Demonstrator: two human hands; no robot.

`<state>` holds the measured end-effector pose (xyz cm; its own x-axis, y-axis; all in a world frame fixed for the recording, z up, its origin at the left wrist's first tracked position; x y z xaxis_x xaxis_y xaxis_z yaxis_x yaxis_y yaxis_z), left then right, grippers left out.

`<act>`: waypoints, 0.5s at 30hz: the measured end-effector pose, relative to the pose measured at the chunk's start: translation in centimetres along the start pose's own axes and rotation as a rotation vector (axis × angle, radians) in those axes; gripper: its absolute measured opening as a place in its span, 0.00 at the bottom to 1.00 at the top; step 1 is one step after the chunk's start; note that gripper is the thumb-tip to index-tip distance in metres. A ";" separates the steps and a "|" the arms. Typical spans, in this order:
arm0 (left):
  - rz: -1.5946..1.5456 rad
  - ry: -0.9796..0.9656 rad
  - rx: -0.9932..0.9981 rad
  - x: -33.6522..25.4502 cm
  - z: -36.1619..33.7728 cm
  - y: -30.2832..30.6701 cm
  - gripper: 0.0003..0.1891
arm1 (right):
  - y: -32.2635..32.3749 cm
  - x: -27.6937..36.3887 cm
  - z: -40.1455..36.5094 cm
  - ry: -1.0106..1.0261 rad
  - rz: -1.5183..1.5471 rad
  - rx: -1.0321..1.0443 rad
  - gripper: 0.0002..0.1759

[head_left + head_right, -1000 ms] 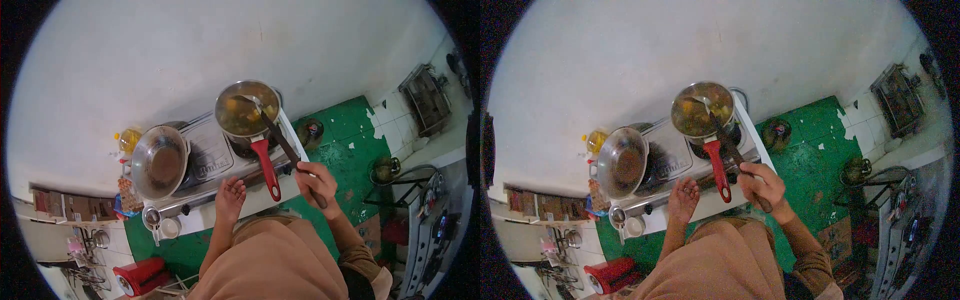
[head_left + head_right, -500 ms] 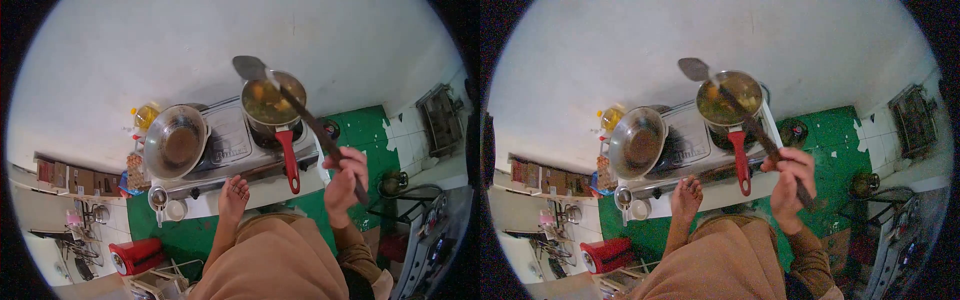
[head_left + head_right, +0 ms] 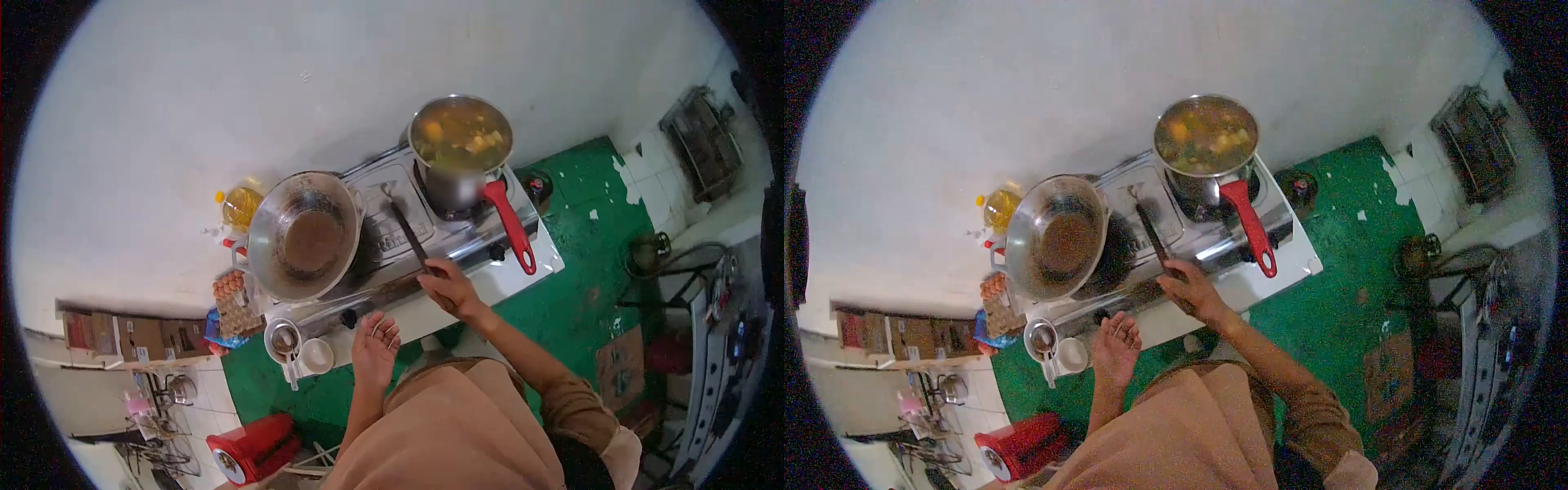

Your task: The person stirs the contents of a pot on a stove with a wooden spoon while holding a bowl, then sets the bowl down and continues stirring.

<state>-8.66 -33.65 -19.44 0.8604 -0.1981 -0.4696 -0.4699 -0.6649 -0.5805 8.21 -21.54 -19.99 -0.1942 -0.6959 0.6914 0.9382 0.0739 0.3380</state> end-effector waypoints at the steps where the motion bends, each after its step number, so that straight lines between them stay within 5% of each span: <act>1: 0.017 0.009 0.004 -0.1 0.0 0.6 0.19 | -1.7 -1.3 -0.5 -0.049 0.058 0.080 0.15; 5: 0.114 0.031 0.051 -0.9 -0.2 1.8 0.18 | -5.7 -4.5 -0.9 -0.135 0.059 0.236 0.20; 7: 0.086 0.013 0.057 -1.3 -0.2 2.6 0.18 | -7.5 -6.8 -1.3 -0.439 0.351 0.224 0.25; 8: 0.099 0.026 0.065 -1.4 -0.1 2.8 0.18 | -7.2 -5.6 -0.6 0.024 0.059 0.144 0.31; 11: 0.085 0.058 0.043 -1.8 -0.2 3.7 0.18 | -7.7 -6.0 -0.8 0.226 -0.171 0.298 0.35; 12: 0.076 0.049 0.052 -2.1 -0.3 3.8 0.18 | -8.0 -6.8 -1.1 -0.030 -0.021 0.406 0.38; 13: 0.065 0.040 0.060 -2.2 -0.3 3.8 0.18 | -7.8 -6.8 -0.9 -0.042 -0.034 0.394 0.38; 15: 0.086 0.039 0.047 -2.4 -0.2 3.8 0.18 | -8.0 -6.1 -0.9 0.179 -0.202 0.450 0.40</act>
<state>-12.46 -35.83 -20.41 0.8228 -0.2817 -0.4936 -0.5507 -0.6099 -0.5699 2.12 -18.53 -27.52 -0.2696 -0.8362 0.4776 0.6636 0.1981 0.7214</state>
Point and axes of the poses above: each hand's wrist, its own z-axis towards the middle knuckle, its own y-axis out of the back of the hand, x = y × z, the point moved 5 cm from there along z, towards the middle knuckle, and after that the axes turned 4 degrees about -x, right-handed, at the moved point
